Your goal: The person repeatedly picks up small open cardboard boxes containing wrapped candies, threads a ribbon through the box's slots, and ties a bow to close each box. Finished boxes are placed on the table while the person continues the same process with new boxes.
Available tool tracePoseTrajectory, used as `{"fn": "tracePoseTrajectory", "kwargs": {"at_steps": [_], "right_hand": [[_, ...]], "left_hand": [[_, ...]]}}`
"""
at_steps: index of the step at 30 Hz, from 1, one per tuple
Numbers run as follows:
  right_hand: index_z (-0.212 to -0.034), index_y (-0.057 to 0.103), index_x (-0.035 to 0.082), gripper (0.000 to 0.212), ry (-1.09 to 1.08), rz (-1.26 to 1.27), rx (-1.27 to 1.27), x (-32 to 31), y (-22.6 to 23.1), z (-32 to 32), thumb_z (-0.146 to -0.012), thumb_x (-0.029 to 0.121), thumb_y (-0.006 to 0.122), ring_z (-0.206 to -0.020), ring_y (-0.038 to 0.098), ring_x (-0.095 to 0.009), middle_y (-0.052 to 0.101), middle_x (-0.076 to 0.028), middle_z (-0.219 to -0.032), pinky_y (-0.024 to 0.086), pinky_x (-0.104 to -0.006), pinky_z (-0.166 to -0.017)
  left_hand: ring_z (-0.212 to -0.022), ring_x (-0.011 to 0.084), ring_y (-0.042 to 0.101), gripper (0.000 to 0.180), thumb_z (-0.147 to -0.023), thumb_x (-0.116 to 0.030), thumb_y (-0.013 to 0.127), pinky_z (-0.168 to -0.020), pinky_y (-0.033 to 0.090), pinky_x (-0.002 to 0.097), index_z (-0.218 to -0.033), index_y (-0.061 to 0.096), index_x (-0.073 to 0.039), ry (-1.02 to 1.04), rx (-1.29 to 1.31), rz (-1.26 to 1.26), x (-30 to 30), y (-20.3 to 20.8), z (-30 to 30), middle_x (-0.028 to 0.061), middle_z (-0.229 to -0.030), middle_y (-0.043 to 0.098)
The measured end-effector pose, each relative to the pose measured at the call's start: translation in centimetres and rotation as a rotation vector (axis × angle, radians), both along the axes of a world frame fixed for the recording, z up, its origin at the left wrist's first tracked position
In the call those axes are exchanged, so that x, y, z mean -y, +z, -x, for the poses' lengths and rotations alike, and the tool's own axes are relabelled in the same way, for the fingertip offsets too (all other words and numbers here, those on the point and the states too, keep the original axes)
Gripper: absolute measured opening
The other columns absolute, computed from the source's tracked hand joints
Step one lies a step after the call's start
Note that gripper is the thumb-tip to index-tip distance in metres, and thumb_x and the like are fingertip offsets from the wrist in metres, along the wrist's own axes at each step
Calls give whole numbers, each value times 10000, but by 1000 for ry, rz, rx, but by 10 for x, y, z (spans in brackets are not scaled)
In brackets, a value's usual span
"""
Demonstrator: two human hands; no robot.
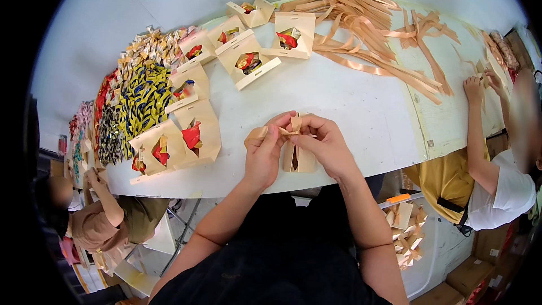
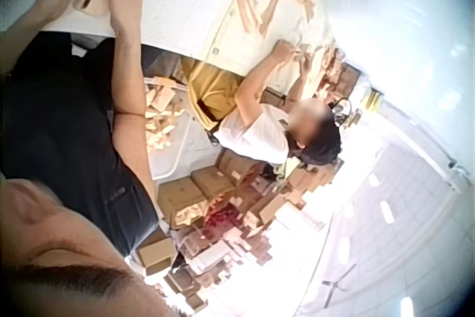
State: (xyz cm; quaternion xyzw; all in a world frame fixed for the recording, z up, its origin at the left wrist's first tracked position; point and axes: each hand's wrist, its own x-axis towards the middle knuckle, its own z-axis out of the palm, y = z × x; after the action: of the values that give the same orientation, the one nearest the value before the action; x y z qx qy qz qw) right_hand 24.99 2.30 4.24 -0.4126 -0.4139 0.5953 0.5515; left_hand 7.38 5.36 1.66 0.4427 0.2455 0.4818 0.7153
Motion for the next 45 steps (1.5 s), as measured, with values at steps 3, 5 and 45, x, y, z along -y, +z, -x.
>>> {"fn": "tracePoseTrajectory", "kwargs": {"at_steps": [3,5,45], "right_hand": [[-1107,754,49,234,-68,-26,-159,4,-4,1,-1155,227,609,-1091,653,-113,765,-38,-1146,504,-307,-1011],[-1082,710,66,271,-195,-170,-412,5,-17,20,-1182,267,559,-1133,650,-134,765,-47,-1181,482,-356,-1100],[-1038,691,51,159,-390,-289,1020,2,-20,8,-1054,201,741,-697,722,-276,741,-116,-855,557,-386,-627]], "left_hand": [[-1472,237,541,490,-1228,-288,408,-1243,428,400,-1487,628,65,-29,55,55,0,8,-1,155,-1621,562],[-1418,234,582,503,-1229,-308,402,-1216,454,401,-1444,644,76,30,78,95,5,9,-7,163,-1550,615],[-799,37,481,95,-1074,-110,720,-712,408,216,-1109,709,-23,-208,-721,-227,5,24,73,-47,-920,598]]}}
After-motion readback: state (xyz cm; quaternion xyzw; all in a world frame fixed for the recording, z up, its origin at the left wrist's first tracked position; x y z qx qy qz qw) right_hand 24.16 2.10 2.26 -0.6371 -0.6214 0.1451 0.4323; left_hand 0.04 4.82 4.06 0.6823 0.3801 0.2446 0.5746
